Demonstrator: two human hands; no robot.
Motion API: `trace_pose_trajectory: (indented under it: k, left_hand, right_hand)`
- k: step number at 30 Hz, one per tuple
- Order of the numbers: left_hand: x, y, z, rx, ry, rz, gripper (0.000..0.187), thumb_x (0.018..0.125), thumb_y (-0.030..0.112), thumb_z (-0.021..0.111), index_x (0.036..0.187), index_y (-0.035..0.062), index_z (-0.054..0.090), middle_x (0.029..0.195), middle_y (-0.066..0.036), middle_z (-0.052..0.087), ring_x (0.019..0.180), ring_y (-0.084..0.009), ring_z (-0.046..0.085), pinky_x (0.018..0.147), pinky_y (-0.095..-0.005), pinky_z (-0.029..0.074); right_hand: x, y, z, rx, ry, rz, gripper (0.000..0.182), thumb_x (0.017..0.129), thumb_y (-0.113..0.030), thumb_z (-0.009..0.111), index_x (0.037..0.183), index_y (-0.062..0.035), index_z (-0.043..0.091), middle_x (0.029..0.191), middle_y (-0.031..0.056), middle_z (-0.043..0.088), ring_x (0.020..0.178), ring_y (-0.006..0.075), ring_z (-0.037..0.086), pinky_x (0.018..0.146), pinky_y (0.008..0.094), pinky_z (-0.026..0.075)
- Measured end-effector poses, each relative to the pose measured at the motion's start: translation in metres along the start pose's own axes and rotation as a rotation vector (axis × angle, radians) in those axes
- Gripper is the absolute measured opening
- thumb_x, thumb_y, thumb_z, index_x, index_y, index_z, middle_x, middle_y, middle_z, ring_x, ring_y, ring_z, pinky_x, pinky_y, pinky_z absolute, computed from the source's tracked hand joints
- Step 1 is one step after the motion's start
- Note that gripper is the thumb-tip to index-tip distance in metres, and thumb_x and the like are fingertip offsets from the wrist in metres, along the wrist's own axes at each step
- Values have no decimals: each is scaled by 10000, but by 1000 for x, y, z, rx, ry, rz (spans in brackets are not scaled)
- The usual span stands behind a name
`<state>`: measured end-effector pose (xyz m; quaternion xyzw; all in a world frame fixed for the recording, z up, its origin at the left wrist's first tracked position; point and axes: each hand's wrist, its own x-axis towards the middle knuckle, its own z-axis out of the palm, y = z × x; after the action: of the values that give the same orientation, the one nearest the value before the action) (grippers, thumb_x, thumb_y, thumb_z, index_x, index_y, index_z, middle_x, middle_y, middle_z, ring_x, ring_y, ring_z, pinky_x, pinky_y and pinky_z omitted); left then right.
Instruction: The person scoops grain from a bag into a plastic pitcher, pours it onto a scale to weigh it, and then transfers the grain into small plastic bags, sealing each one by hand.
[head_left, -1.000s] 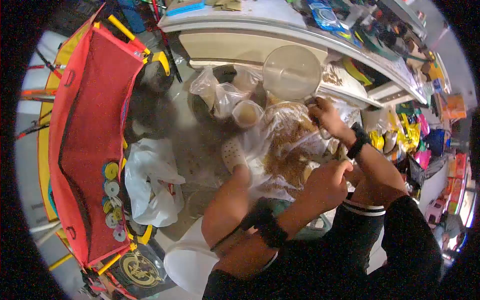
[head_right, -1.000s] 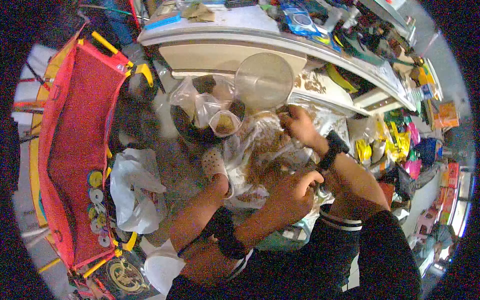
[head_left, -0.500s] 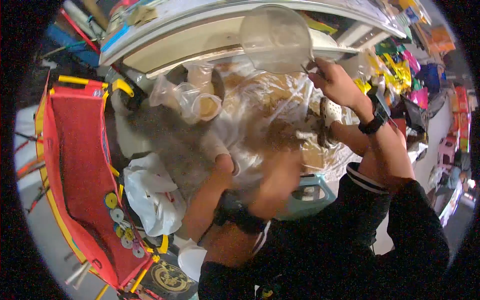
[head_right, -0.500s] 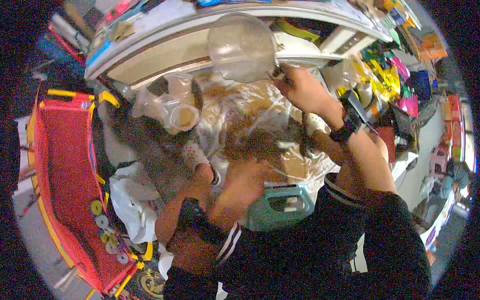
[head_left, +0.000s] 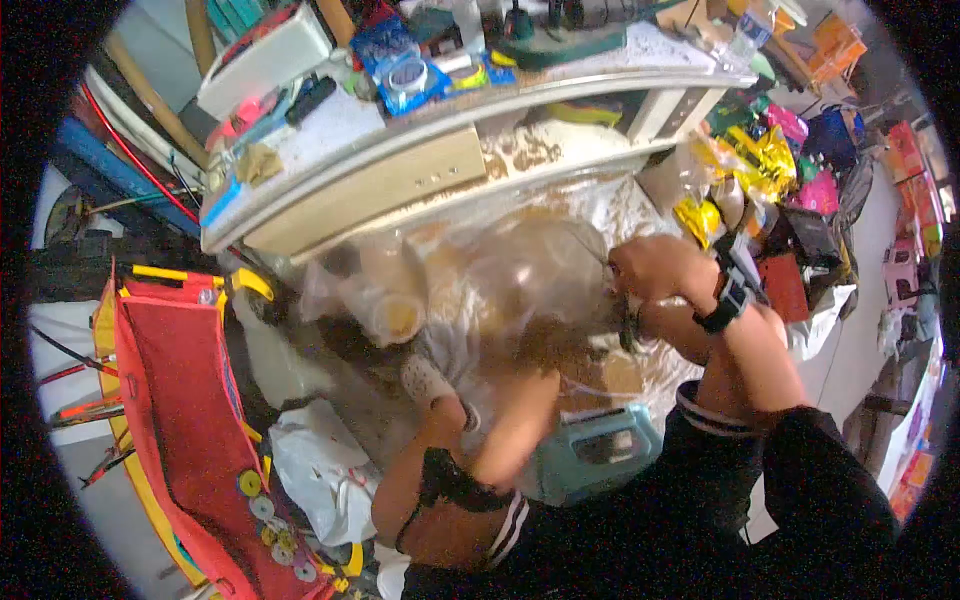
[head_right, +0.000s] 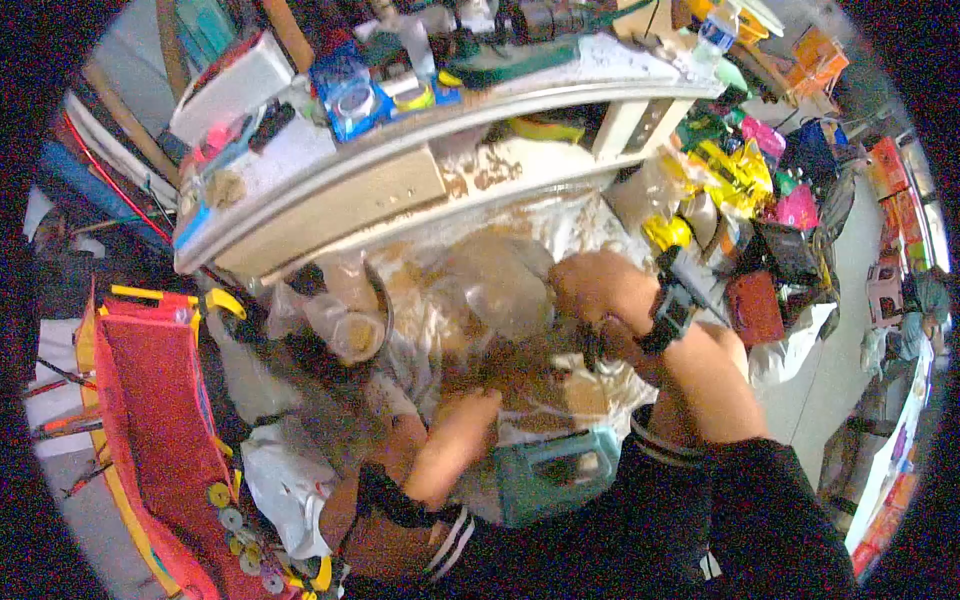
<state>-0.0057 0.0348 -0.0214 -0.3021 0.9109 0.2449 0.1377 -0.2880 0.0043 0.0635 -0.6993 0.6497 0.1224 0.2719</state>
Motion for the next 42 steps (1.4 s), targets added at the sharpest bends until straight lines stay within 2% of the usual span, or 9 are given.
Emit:
trace_pose_trajectory:
  k: [4, 15, 22, 27, 34, 37, 39, 40, 42]
  left_hand:
    - [7, 15, -34, 38, -180, -28, 188, 796, 89, 542, 963, 56, 623, 975, -135, 643, 974, -302, 612, 806, -449, 487]
    - [12, -8, -49, -84, -99, -202, 206, 784, 125, 542, 968, 49, 596, 954, -178, 635, 886, -348, 620, 749, -457, 494]
    - [29, -96, 5, -343, 490, -601, 337, 859, 370, 513, 917, 49, 600, 808, -162, 647, 778, -368, 619, 707, -470, 480]
    - [-10, -128, 26, -1832, 761, -1048, 562, 803, 543, 522, 1047, 38, 488, 941, -131, 546, 865, -339, 573, 731, -443, 491]
    - [-5, -205, 64, -1984, 920, -1039, 565, 824, 522, 512, 1086, 27, 440, 1038, -162, 498, 955, -376, 534, 774, -506, 479]
    - [1, -223, 71, -2178, 852, -1086, 431, 858, 428, 511, 991, 20, 474, 925, -145, 529, 851, -338, 573, 725, -460, 510]
    - [4, -255, 117, -1646, 981, -788, 276, 878, 292, 515, 896, 17, 499, 807, -113, 537, 704, -251, 584, 645, -360, 519]
    - [8, -256, 116, -1646, 977, -782, 276, 878, 292, 515, 896, 17, 499, 807, -113, 537, 704, -251, 584, 645, -360, 519]
    - [15, -253, 114, -2010, 982, -1022, 146, 877, 171, 517, 851, 28, 513, 746, -72, 527, 578, -176, 532, 585, -286, 487]
  right_hand:
    - [-7, 8, 3, 61, 75, -36, 264, 791, -270, 546, 871, -26, 606, 848, 198, 633, 815, 385, 610, 672, 455, 480]
    - [-23, 1, -21, 81, 81, 47, 269, 817, -262, 524, 896, -19, 606, 866, 203, 629, 838, 388, 600, 707, 455, 474]
    - [-20, 7, -20, 148, 216, -38, 193, 805, -211, 556, 835, -23, 585, 799, 212, 621, 797, 405, 596, 671, 473, 475]
    - [-23, 6, -26, 220, 184, 26, 226, 785, -191, 621, 911, -5, 587, 800, 215, 612, 771, 390, 587, 669, 451, 454]
    - [-31, -12, -41, 223, 163, 148, 201, 780, -169, 630, 901, -14, 590, 775, 219, 607, 760, 396, 589, 647, 437, 460]
    - [-36, -32, -56, 245, 210, 209, 202, 768, -165, 636, 896, -15, 599, 769, 211, 609, 749, 392, 589, 644, 430, 460]
    - [-41, -48, -68, 264, 236, 251, 200, 761, -156, 639, 894, -12, 600, 771, 209, 610, 746, 389, 589, 640, 428, 458]
    - [-41, -51, -71, 279, 263, 291, 199, 754, -146, 642, 891, -9, 602, 772, 207, 611, 743, 386, 589, 635, 426, 457]
    - [-40, -48, -72, 298, 240, 328, 205, 750, -140, 647, 899, -7, 601, 784, 205, 612, 754, 379, 590, 640, 425, 455]
